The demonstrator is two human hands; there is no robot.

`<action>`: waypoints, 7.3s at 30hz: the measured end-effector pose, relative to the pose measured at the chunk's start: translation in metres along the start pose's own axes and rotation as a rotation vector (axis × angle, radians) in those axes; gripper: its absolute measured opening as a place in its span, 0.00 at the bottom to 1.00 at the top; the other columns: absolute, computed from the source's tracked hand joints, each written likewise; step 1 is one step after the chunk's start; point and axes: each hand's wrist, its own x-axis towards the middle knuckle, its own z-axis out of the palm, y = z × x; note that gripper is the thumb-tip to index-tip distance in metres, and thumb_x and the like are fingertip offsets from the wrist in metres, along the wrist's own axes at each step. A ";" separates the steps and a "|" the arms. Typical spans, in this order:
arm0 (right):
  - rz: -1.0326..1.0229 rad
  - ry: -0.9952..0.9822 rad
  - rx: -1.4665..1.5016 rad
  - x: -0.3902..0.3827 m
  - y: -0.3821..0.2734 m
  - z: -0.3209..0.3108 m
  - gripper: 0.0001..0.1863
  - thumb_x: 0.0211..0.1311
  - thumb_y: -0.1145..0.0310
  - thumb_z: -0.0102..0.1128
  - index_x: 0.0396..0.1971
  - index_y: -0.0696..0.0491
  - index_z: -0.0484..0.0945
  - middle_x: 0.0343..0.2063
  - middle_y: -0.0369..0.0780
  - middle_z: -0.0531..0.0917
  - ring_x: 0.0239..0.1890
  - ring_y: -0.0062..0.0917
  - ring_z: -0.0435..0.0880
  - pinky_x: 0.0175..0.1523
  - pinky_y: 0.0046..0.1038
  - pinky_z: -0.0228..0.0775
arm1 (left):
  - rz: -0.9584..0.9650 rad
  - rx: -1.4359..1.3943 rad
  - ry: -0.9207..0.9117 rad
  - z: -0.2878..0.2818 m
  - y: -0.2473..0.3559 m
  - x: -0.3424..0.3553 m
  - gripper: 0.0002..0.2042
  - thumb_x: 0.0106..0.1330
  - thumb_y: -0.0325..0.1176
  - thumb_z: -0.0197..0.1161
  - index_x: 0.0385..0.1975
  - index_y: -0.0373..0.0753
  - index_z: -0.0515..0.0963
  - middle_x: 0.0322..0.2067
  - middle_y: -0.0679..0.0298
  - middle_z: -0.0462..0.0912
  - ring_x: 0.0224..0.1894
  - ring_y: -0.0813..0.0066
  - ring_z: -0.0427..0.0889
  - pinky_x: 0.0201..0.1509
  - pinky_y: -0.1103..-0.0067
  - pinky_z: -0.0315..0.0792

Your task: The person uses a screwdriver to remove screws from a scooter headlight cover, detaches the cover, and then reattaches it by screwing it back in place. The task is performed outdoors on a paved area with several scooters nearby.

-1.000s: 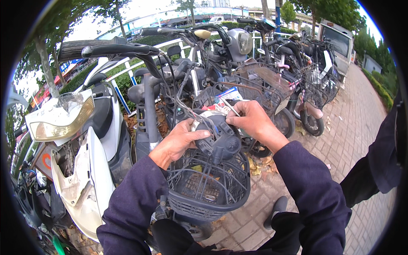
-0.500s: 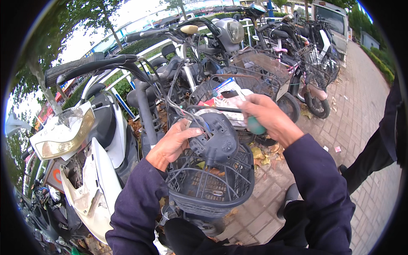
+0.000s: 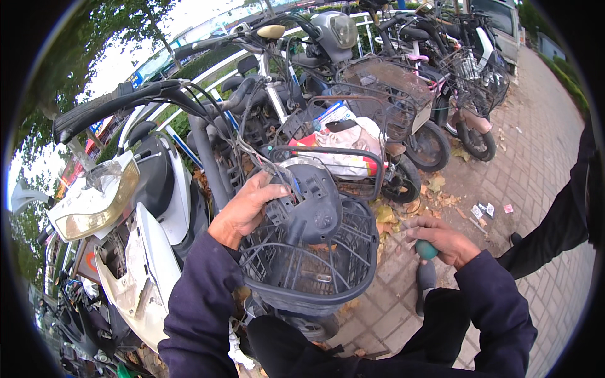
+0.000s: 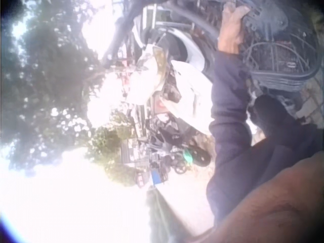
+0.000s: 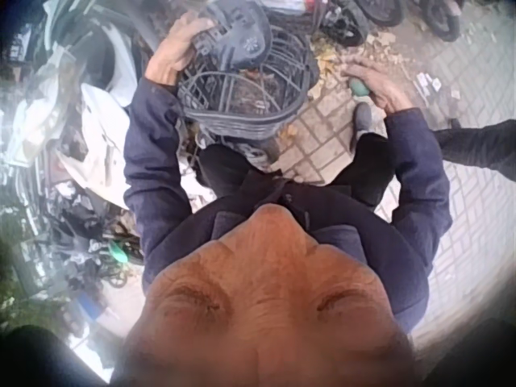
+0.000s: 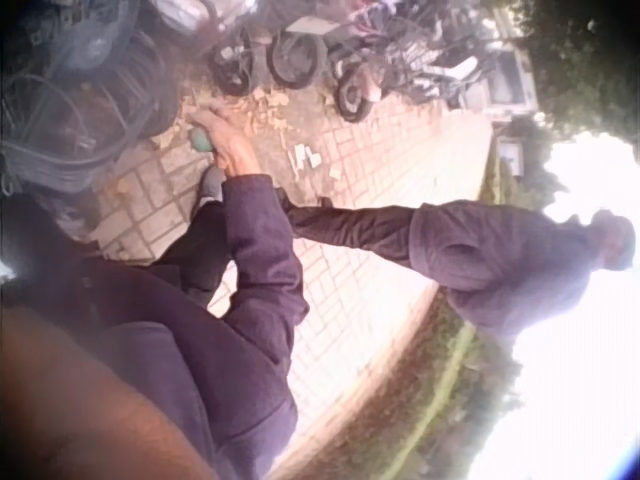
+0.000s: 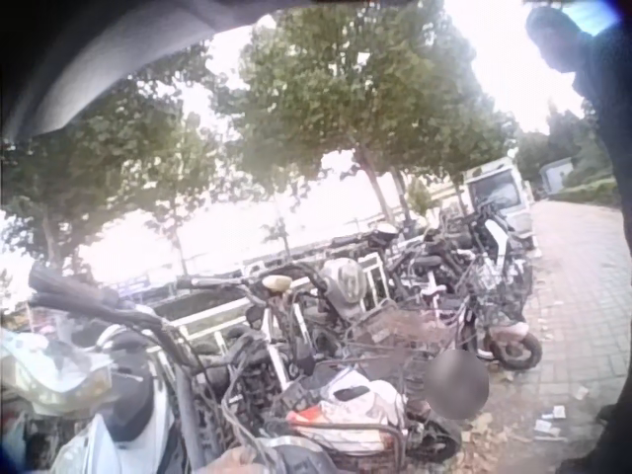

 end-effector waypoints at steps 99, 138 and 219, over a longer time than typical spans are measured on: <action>-1.448 0.103 -0.690 -0.006 -0.127 0.086 0.29 0.67 0.67 0.71 0.65 0.55 0.73 0.54 0.43 0.78 0.55 0.33 0.80 0.58 0.33 0.73 | -0.008 0.064 0.070 0.000 -0.003 0.003 0.25 0.63 0.29 0.68 0.62 0.36 0.77 0.54 0.66 0.86 0.57 0.75 0.82 0.68 0.73 0.69; -1.489 0.155 -1.150 -0.015 -0.148 0.101 0.23 0.71 0.55 0.65 0.55 0.53 0.72 0.43 0.45 0.77 0.42 0.43 0.83 0.45 0.44 0.73 | 0.023 0.080 0.054 -0.002 -0.004 0.005 0.27 0.64 0.31 0.70 0.64 0.37 0.74 0.51 0.67 0.85 0.53 0.78 0.83 0.65 0.74 0.73; -1.576 0.536 -1.501 -0.023 -0.118 0.120 0.20 0.61 0.64 0.69 0.45 0.59 0.72 0.33 0.45 0.76 0.23 0.32 0.82 0.25 0.33 0.69 | 0.224 -0.008 0.005 0.011 -0.007 0.009 0.30 0.59 0.27 0.70 0.64 0.35 0.73 0.56 0.63 0.83 0.58 0.72 0.83 0.67 0.71 0.74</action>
